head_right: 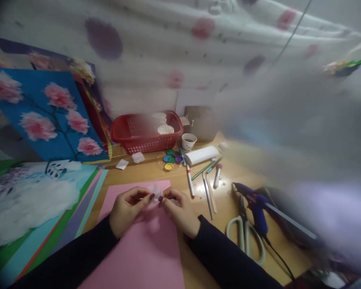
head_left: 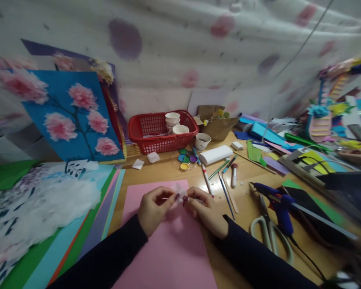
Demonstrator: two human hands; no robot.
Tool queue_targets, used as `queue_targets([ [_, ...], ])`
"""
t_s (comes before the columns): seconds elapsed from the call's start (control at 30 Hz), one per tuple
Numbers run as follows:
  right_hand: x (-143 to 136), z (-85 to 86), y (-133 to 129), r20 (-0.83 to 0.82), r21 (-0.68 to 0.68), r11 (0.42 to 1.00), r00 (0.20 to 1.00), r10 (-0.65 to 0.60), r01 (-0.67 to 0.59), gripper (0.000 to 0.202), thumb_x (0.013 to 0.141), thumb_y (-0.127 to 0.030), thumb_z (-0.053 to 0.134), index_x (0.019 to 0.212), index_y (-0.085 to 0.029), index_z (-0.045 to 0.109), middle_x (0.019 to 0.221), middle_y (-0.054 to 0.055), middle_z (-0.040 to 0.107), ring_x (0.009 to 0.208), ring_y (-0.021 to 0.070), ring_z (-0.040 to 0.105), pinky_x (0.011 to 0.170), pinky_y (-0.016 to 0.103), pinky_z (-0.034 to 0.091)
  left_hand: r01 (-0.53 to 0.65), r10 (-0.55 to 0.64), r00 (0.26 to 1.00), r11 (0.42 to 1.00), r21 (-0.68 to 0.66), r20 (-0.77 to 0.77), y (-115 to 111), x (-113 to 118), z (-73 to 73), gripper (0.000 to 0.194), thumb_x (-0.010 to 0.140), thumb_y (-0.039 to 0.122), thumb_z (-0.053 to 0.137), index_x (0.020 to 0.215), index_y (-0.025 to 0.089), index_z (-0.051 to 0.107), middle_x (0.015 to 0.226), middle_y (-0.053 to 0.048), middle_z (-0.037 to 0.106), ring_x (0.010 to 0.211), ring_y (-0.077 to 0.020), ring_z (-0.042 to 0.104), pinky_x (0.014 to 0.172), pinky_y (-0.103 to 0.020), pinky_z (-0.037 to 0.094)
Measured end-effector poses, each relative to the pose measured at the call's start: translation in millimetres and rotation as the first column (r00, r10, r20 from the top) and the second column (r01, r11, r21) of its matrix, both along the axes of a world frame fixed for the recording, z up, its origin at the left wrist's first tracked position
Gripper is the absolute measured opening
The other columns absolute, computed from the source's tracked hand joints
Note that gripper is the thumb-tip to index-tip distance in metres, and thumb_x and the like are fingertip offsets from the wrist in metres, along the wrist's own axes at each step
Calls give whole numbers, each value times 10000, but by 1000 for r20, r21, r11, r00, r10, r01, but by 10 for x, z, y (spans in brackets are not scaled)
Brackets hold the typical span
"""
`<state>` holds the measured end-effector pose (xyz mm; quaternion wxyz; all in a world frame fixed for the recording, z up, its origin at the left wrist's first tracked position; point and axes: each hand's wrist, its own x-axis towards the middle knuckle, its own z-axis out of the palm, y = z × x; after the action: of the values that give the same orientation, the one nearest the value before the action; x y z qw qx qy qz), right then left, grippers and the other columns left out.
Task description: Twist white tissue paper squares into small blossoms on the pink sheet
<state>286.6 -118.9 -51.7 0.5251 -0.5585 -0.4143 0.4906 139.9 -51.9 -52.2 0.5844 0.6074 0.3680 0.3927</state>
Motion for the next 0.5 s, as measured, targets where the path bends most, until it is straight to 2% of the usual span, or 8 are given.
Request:
queue_targets([
  [0.17, 10, -9, 23, 74, 33, 999, 996, -45, 42, 65, 715, -236, 515, 681, -181, 526, 510, -62, 450, 434, 73, 340, 445, 205, 255, -222, 225, 974, 963, -154, 4, 84, -16, 16, 301, 591, 360, 732, 756, 129, 633, 687, -27, 680, 606, -136, 639, 477, -190, 495],
  [0.3, 51, -41, 58, 159, 69, 994, 983, -96, 86, 46, 673, -178, 498, 656, -181, 540, 565, -43, 492, 502, 93, 396, 501, 221, 285, -351, 356, 934, 931, -98, 36, 212, -69, -2, 377, 546, 369, 756, 792, 120, 617, 776, -73, 704, 680, -176, 672, 526, -230, 531],
  [0.37, 87, -47, 63, 209, 90, 991, 972, -112, 95, 49, 666, -163, 538, 622, -181, 548, 584, -38, 502, 563, 107, 421, 546, 231, 291, -383, 384, 923, 923, -20, 31, 286, -126, 11, 395, 564, 383, 737, 835, 128, 608, 784, -72, 703, 700, -189, 675, 580, -271, 552],
  [0.43, 133, -35, 53, 245, 96, 992, 965, -99, 77, 89, 660, -185, 616, 586, -181, 567, 574, -34, 506, 591, 118, 424, 572, 245, 279, -282, 293, 953, 951, 127, -77, 340, -193, 50, 396, 612, 395, 695, 905, 141, 612, 825, -79, 706, 757, -223, 676, 679, -360, 564],
  [0.47, 157, -20, 43, 253, 93, 993, 963, -89, 67, 126, 663, -220, 654, 571, -180, 577, 558, -32, 498, 587, 120, 415, 575, 252, 268, -208, 255, 951, 945, 251, -174, 350, -221, 78, 389, 630, 396, 676, 926, 149, 625, 886, -96, 703, 829, -256, 669, 750, -423, 548],
  [0.5, 178, 1, 32, 254, 90, 994, 963, -84, 63, 172, 675, -273, 677, 564, -180, 586, 542, -30, 484, 580, 121, 402, 574, 259, 258, -137, 259, 927, 907, 398, -271, 343, -241, 109, 380, 649, 398, 659, 943, 157, 642, 974, -117, 688, 927, -295, 643, 828, -489, 509],
])
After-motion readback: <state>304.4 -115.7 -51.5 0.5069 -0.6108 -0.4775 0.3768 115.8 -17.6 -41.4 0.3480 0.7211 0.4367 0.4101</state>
